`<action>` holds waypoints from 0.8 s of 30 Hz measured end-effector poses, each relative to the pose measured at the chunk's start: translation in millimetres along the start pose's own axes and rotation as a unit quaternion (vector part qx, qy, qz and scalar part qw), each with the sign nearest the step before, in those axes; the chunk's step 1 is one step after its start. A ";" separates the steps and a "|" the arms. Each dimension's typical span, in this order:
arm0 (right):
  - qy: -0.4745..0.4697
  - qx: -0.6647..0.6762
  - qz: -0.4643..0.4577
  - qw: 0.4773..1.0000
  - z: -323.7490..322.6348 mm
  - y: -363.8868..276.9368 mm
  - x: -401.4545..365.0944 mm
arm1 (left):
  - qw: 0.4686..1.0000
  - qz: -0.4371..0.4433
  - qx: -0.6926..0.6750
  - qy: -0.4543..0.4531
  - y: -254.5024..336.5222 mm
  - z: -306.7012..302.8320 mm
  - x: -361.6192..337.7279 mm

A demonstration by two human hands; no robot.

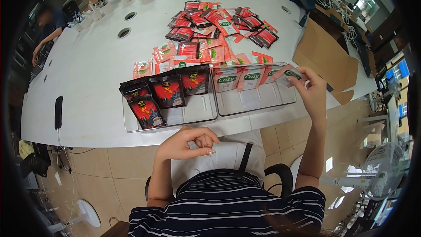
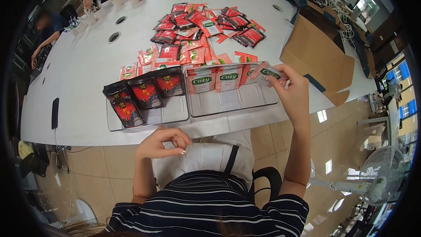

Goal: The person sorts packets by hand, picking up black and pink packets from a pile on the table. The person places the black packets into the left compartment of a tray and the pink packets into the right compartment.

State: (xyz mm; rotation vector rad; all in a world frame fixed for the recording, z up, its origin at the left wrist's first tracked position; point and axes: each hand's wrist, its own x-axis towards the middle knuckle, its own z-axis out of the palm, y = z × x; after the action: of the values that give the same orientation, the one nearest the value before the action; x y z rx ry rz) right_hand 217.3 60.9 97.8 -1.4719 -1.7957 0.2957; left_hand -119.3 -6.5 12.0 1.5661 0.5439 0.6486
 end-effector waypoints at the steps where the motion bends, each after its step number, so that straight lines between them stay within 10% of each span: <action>1: -0.008 -0.009 -0.019 1.000 2.4 9.2 1.1 | 1.000 -0.001 -0.002 0.000 -0.4 0.2 0.0; 17: 0.057 -0.198 -0.163 0.965 26.6 3.2 8.0 | 1.000 0.003 0.004 0.010 0.6 2.3 0.3; 20: -0.127 -0.115 -0.053 0.984 21.9 -0.5 -1.9 | 1.000 0.003 0.004 0.011 1.3 2.6 0.7; 24: -0.132 -0.102 -0.113 0.979 30.6 6.1 -5.8 | 1.000 0.008 0.008 0.009 0.4 2.6 0.8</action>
State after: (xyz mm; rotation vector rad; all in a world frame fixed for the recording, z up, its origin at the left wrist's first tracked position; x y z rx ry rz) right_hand 200.9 66.3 71.2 -1.3996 -2.2438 0.2029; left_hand -116.9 -8.0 12.3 1.5817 0.5505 0.6734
